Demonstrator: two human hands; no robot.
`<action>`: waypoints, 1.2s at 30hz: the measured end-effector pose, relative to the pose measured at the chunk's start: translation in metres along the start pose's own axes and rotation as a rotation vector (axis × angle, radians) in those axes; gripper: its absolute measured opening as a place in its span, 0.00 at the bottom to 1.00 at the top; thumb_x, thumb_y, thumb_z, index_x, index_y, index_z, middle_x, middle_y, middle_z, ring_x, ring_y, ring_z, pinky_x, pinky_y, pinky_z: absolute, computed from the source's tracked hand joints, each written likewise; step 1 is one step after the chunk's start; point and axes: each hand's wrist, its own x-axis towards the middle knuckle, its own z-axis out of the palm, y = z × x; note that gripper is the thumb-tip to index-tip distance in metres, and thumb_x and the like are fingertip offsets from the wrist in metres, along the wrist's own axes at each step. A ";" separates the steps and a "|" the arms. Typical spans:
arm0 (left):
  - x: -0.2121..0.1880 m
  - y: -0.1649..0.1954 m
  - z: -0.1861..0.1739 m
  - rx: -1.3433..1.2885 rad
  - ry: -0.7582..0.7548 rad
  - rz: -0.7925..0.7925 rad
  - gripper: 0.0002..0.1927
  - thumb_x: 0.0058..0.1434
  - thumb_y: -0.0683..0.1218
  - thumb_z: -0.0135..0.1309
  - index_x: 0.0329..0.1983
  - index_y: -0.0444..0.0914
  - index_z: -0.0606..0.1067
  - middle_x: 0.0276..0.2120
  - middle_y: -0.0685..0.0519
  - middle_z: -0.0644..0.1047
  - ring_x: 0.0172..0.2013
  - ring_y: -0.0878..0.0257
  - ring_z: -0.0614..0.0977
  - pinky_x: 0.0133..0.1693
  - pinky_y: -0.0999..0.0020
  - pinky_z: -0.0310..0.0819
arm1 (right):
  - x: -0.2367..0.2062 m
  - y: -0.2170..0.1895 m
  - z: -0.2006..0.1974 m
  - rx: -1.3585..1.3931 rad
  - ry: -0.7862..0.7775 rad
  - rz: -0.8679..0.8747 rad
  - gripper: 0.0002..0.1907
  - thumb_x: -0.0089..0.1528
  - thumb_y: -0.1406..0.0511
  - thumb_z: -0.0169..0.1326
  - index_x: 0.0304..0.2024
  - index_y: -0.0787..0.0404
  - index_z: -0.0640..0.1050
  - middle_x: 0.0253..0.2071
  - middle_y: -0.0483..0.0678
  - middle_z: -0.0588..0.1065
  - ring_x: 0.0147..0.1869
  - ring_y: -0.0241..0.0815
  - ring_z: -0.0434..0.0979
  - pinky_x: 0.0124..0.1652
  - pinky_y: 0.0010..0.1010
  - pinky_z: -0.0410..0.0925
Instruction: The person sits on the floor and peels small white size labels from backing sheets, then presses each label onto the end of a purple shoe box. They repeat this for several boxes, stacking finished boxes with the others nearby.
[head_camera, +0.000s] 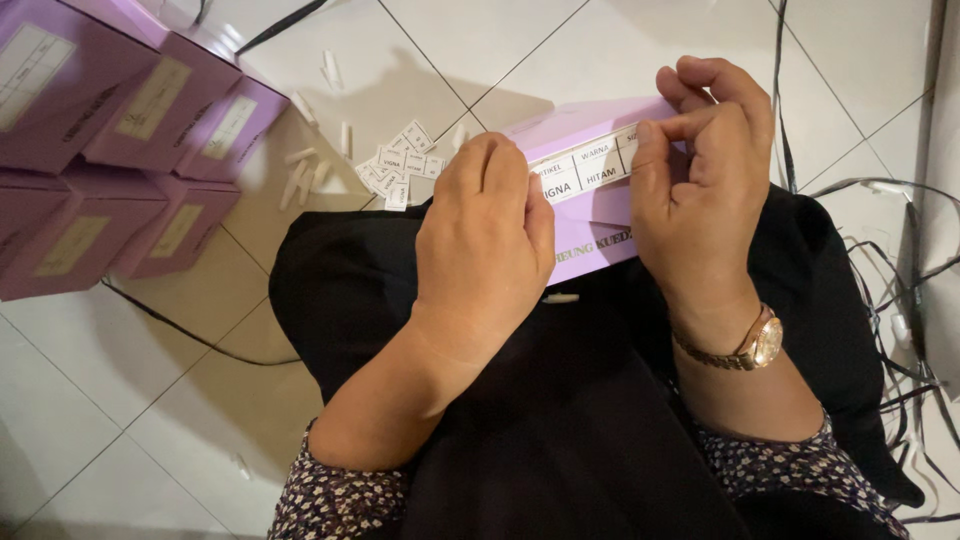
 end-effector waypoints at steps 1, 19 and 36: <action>0.001 0.000 0.001 0.004 0.008 0.009 0.17 0.66 0.40 0.55 0.55 0.27 0.70 0.53 0.39 0.74 0.52 0.45 0.79 0.49 0.59 0.79 | 0.000 0.000 0.000 -0.009 0.002 -0.006 0.06 0.75 0.77 0.54 0.48 0.70 0.69 0.65 0.57 0.63 0.70 0.52 0.77 0.60 0.30 0.77; 0.008 0.004 0.004 0.054 0.015 0.016 0.14 0.65 0.40 0.56 0.51 0.28 0.70 0.50 0.40 0.75 0.47 0.46 0.81 0.44 0.61 0.80 | 0.006 0.002 0.001 -0.082 -0.010 -0.037 0.06 0.76 0.77 0.52 0.48 0.71 0.67 0.66 0.59 0.63 0.70 0.53 0.76 0.61 0.30 0.77; 0.007 0.006 0.000 0.015 -0.044 -0.025 0.12 0.65 0.41 0.56 0.45 0.30 0.69 0.48 0.41 0.75 0.42 0.46 0.80 0.37 0.59 0.79 | 0.004 0.009 -0.010 0.228 -0.074 0.119 0.25 0.77 0.74 0.51 0.70 0.66 0.54 0.74 0.57 0.56 0.81 0.49 0.58 0.75 0.37 0.62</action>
